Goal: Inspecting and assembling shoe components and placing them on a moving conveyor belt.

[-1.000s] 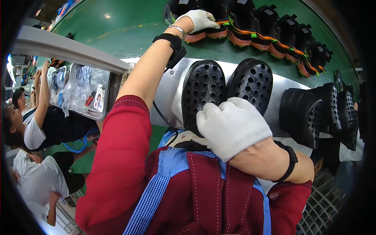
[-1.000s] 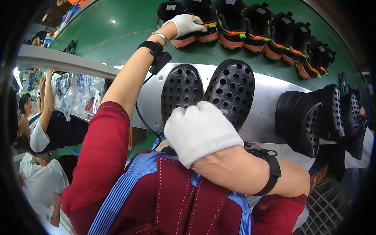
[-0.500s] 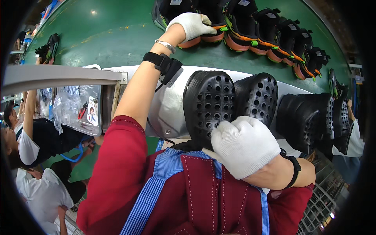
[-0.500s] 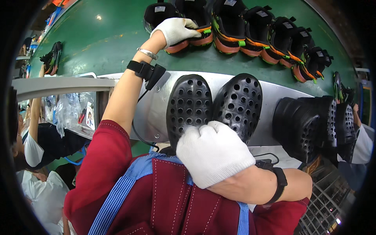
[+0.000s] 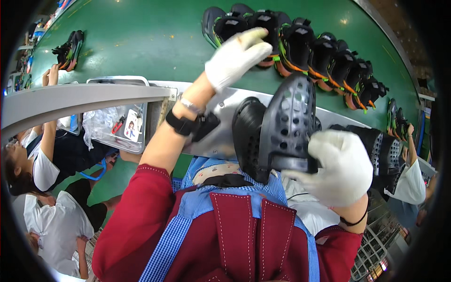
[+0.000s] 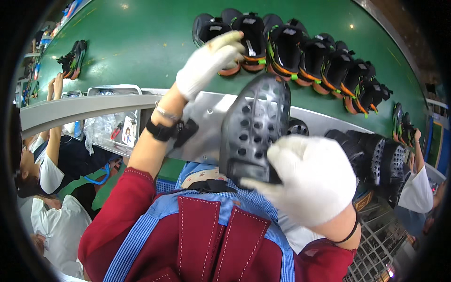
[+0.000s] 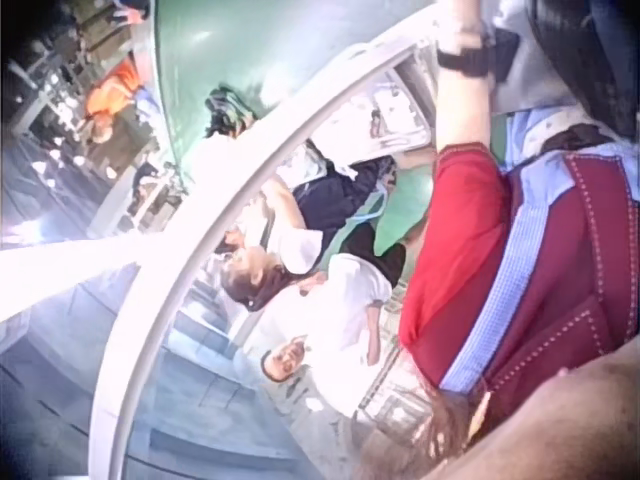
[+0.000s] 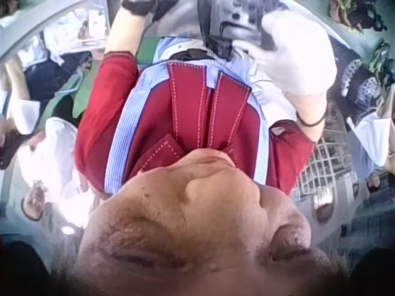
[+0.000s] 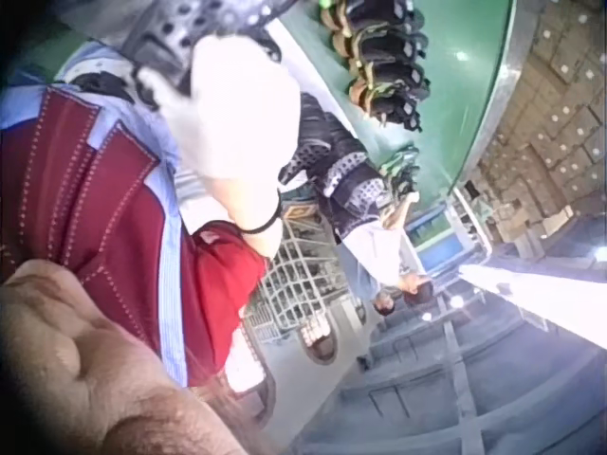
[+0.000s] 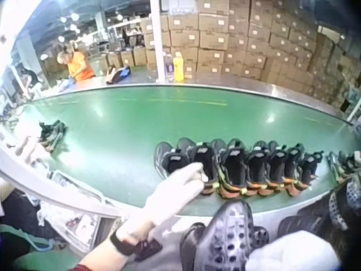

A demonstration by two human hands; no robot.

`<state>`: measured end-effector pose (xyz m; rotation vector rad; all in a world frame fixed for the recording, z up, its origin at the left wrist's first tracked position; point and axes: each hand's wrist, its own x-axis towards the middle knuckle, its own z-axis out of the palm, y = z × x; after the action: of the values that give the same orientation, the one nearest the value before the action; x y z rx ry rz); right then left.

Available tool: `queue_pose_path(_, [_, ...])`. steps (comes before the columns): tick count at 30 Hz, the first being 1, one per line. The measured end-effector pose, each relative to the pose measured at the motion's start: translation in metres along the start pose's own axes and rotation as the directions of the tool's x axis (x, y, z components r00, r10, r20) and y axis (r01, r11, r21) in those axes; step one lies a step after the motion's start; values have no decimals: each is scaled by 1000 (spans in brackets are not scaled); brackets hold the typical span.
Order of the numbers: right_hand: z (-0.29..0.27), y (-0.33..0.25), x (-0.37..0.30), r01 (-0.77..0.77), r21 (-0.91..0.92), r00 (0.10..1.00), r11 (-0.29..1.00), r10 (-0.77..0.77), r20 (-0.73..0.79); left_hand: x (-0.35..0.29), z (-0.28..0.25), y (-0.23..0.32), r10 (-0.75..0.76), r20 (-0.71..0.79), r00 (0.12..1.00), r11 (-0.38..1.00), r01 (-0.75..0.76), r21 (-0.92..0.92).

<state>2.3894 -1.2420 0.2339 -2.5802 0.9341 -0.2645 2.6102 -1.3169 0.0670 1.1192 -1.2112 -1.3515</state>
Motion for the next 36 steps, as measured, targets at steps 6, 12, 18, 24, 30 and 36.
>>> queue_pose_path(6, [-15,19,48,12,1,980,1000,-12,200,-49,35,55,-209,269,940,554,341,-760])
queue_pose_path(12, [5,51,77,6,269,974,963,-66,218,-53,26,46,-292,-5,956,627,187,-756])
queue_pose_path(18, [0,46,83,-185,516,963,836,48,266,-51,33,55,-164,-363,917,812,-83,-578])
queue_pose_path(24, [27,48,95,-196,642,981,741,150,126,-31,47,61,-96,-425,900,911,-93,-402])
queue_pose_path(30, [36,67,122,-422,758,886,497,403,229,-29,39,76,337,-621,707,897,-41,441])
queue_pose_path(36, [41,87,141,-555,434,807,710,586,72,-48,78,96,495,-294,818,761,-244,601])
